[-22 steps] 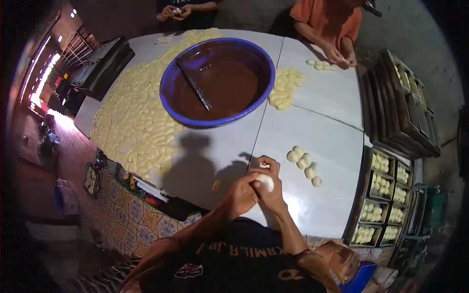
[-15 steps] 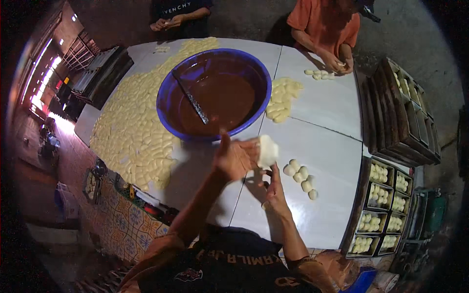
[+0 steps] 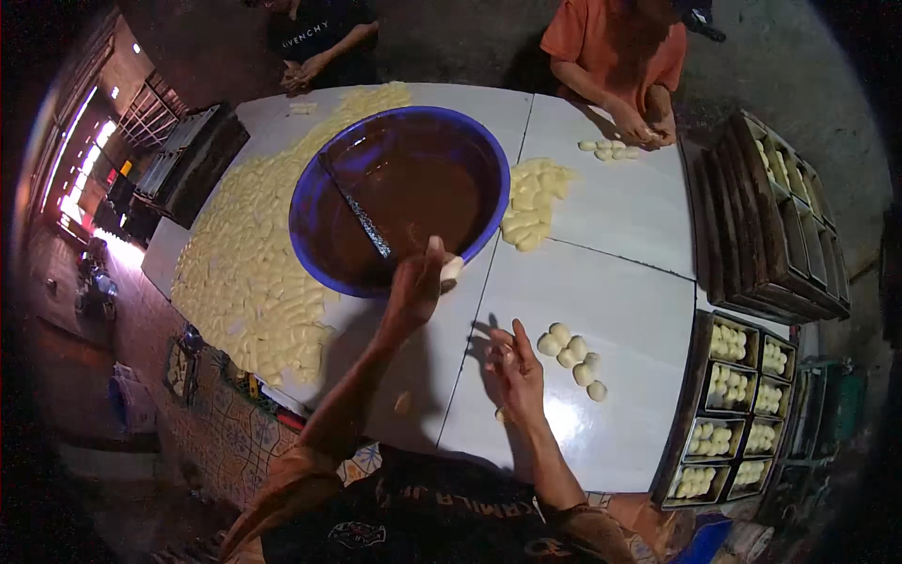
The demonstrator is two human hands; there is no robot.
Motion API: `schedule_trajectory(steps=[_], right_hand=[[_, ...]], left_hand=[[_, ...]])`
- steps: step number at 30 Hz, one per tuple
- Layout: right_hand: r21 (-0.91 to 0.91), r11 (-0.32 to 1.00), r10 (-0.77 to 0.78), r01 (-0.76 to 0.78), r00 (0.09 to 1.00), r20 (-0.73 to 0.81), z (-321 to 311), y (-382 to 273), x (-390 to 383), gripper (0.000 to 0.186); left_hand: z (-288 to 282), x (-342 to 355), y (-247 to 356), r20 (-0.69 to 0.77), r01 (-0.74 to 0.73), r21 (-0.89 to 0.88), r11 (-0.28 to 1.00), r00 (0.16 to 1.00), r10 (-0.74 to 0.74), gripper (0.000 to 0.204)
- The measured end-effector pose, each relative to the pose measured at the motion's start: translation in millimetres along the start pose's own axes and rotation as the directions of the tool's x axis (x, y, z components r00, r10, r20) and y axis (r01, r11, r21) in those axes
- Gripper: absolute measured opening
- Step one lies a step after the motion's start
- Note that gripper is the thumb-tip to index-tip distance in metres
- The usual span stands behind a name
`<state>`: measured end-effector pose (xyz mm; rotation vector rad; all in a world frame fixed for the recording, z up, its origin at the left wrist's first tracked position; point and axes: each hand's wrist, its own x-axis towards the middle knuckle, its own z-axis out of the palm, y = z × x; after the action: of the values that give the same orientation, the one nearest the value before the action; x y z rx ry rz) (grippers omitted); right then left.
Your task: The person prepares filled dough by pulling dough portions, dipping them into a bowl of chocolate paste, shaping and rolling the dough into buns by hand, and placing the dough buns into baking tins.
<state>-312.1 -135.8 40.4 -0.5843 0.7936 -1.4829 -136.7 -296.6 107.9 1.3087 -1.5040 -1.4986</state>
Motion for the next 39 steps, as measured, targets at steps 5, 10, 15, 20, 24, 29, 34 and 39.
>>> schedule_trajectory(steps=[5, 10, 15, 20, 24, 29, 34, 39], right_hand=[[0.262, 0.939, 0.249, -0.221, 0.965, -0.077, 23.7, 0.4, 2.7, 0.032], [-0.552, 0.802, -0.265, 0.230, 0.964, 0.017, 25.0, 3.9, -20.5, 0.020], [-0.663, 0.730, -0.199, 0.165, 0.980, 0.025, 20.8, -18.6, -33.9, 0.017], [-0.761, 0.494, -0.146, 0.419, 0.904, 0.403, 9.2, -31.1, -60.8, 0.016], [-0.759, 0.508, -0.226, 0.408, 0.913, 0.339, -4.8, -35.6, -70.2, 0.024], [-0.576, 0.774, -0.207, 0.264, 0.965, 0.164, -14.9, -39.4, -67.9, 0.015], [-0.649, 0.710, -0.295, 0.271, 0.952, 0.075, -0.9, -38.6, -77.7, 0.011], [-0.774, 0.472, -0.340, 0.423, 0.897, 0.283, 0.4, -38.3, -91.4, 0.018]], left_hand=[[63.4, -103.2, 15.9, -0.112, -0.065, -0.165, 0.984, 0.993, 0.047, 0.027], [86.8, -138.7, -18.8, -0.291, -0.078, 0.389, 0.918, 0.935, 0.203, 0.032], [86.2, -155.1, -27.8, -0.275, -0.124, 0.173, 0.977, 0.947, 0.168, 0.016], [72.8, -154.0, -52.4, -0.040, 0.041, -0.404, 0.914, 0.997, -0.063, 0.025], [70.0, -166.7, -30.0, 0.334, 0.393, -0.704, 0.592, 0.918, -0.213, 0.043], [81.4, -178.9, -19.4, 0.257, -0.055, -0.015, 0.998, 0.965, 0.057, 0.033], [96.5, -169.0, -55.5, 0.145, -0.076, -0.161, 0.984, 0.984, 0.100, 0.024], [103.9, -171.1, -51.6, 0.181, 0.167, -0.361, 0.918, 0.978, -0.107, 0.017]])
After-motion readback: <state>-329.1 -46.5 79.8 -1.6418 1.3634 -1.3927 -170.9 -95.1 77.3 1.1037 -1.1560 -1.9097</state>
